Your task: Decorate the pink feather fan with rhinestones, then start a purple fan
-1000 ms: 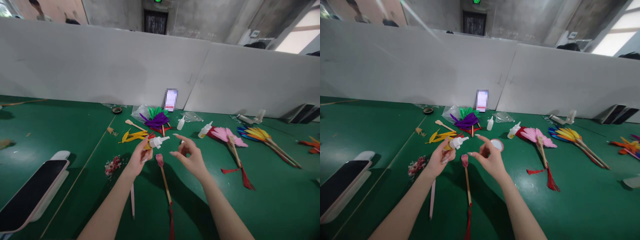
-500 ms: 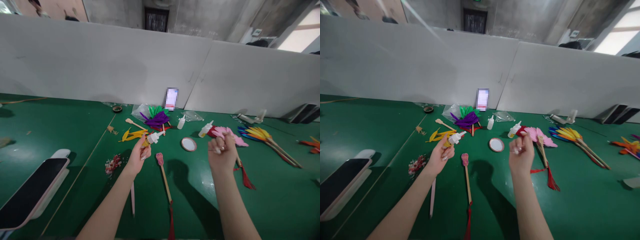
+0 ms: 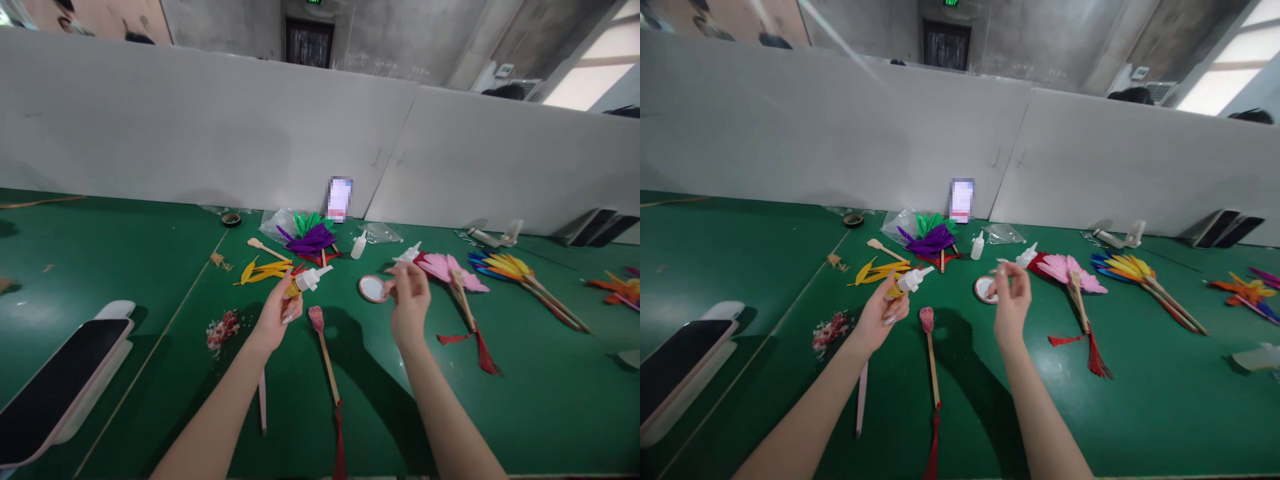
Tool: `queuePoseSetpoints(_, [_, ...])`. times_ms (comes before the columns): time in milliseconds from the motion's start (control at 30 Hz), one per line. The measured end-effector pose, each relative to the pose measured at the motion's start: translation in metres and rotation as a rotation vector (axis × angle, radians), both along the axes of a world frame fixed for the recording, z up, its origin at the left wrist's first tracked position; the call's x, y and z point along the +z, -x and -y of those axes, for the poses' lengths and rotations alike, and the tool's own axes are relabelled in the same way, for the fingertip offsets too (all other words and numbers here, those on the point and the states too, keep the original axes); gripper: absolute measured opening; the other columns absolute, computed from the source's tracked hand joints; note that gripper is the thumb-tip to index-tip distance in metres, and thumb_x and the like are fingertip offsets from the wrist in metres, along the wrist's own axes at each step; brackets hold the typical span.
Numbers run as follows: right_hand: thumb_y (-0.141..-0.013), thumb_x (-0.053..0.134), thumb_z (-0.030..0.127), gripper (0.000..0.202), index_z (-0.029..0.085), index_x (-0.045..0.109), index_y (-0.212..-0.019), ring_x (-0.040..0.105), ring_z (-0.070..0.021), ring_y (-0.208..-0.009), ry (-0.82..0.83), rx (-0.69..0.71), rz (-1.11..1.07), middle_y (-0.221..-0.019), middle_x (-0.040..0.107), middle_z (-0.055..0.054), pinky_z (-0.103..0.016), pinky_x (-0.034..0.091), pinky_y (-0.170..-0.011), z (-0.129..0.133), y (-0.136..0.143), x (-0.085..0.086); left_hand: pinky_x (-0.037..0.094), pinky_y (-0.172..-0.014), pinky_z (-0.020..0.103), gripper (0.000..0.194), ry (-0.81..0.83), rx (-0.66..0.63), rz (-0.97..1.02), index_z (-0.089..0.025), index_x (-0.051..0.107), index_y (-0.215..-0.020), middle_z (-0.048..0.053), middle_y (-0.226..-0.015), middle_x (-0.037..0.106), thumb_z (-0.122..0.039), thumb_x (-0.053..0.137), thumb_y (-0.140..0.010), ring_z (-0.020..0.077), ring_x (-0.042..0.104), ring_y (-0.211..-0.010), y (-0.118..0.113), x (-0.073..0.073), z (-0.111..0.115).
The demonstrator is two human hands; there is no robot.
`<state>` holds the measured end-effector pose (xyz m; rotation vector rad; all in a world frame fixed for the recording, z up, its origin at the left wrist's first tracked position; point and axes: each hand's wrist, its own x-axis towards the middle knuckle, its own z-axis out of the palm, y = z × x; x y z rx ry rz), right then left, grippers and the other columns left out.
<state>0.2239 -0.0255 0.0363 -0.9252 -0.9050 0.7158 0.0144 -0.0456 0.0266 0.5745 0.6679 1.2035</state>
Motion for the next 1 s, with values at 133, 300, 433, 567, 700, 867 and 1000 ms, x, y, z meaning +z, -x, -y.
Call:
queuePoseSetpoints(133, [-0.07, 0.07, 0.029, 0.056, 0.031, 0.049, -0.122, 0.054, -0.0056, -0.051, 0.088, 0.378, 0.253, -0.12, 0.053, -0.004, -0.024, 0.05, -0.046, 0.01, 0.012, -0.001, 0.015, -0.037, 0.019, 0.034, -0.019, -0.002, -0.012, -0.016, 0.048, -0.067, -0.009, -0.036, 0.03, -0.046, 0.054, -0.081, 0.003, 0.021, -0.031, -0.001, -0.001, 0.001])
queuePoseSetpoints(300, [-0.076, 0.065, 0.027, 0.044, 0.03, 0.056, -0.119, 0.053, -0.0054, -0.049, 0.088, 0.502, 0.427, -0.108, 0.059, -0.002, -0.023, 0.051, -0.046, 0.018, 0.016, -0.002, 0.014, -0.038, 0.018, 0.025, -0.041, -0.001, 0.001, -0.016, 0.052, -0.078, -0.01, -0.037, 0.032, -0.04, 0.055, -0.082, 0.0029, 0.021, -0.031, -0.002, -0.003, 0.002])
queuePoseSetpoints(433, [-0.077, 0.065, 0.029, 0.034, 0.026, 0.063, -0.11, 0.053, -0.007, -0.049, 0.101, 0.485, 0.437, -0.095, 0.063, -0.002, -0.023, 0.05, -0.046, 0.022, 0.022, -0.004, 0.015, -0.037, 0.017, 0.023, -0.043, 0.0, -0.023, -0.017, 0.053, -0.086, -0.01, -0.038, 0.031, -0.04, 0.056, -0.081, 0.0025, 0.019, -0.031, -0.002, -0.005, 0.002])
queuePoseSetpoints(567, [-0.075, 0.066, 0.03, 0.014, 0.02, 0.068, -0.086, 0.052, -0.0089, -0.044, 0.092, 0.454, 0.355, -0.074, 0.066, -0.001, -0.023, 0.046, -0.04, 0.021, 0.024, -0.004, 0.016, -0.037, 0.017, 0.026, -0.026, -0.019, -0.053, -0.015, 0.053, -0.08, -0.011, -0.037, 0.03, -0.041, 0.057, -0.079, 0.002, 0.018, -0.032, -0.002, -0.006, 0.001])
queuePoseSetpoints(700, [-0.073, 0.068, 0.034, 0.016, 0.018, 0.064, -0.074, 0.04, -0.0035, -0.035, 0.031, 0.23, -0.05, -0.061, 0.061, 0.003, -0.017, 0.033, -0.032, 0.008, 0.001, 0.002, 0.016, -0.038, 0.018, 0.025, -0.047, 0.042, -0.025, -0.017, 0.051, -0.077, -0.011, -0.037, 0.026, -0.041, 0.055, -0.081, 0.0031, 0.018, -0.032, 0.001, -0.003, 0.001])
queuePoseSetpoints(867, [-0.071, 0.069, 0.039, 0.024, 0.017, 0.065, -0.079, 0.039, -0.0004, -0.042, 0.008, 0.056, -0.292, -0.071, 0.059, 0.003, -0.014, 0.03, -0.038, -0.008, -0.026, 0.006, 0.02, -0.04, 0.017, 0.023, -0.13, 0.127, -0.121, -0.018, 0.048, -0.075, -0.008, -0.046, 0.034, -0.038, 0.057, -0.08, 0.0032, 0.026, -0.037, 0.001, -0.003, 0.002])
queuePoseSetpoints(1000, [-0.078, 0.062, 0.039, 0.023, 0.019, 0.069, -0.088, 0.059, -0.0132, -0.076, -0.001, 0.085, 0.12, -0.092, 0.065, -0.005, -0.023, 0.044, -0.057, 0.001, -0.01, 0.003, 0.025, -0.041, 0.018, 0.02, -0.199, 0.131, -0.338, -0.019, 0.051, -0.08, -0.006, -0.049, 0.038, -0.039, 0.057, -0.08, 0.0058, 0.034, -0.042, -0.002, -0.003, 0.005])
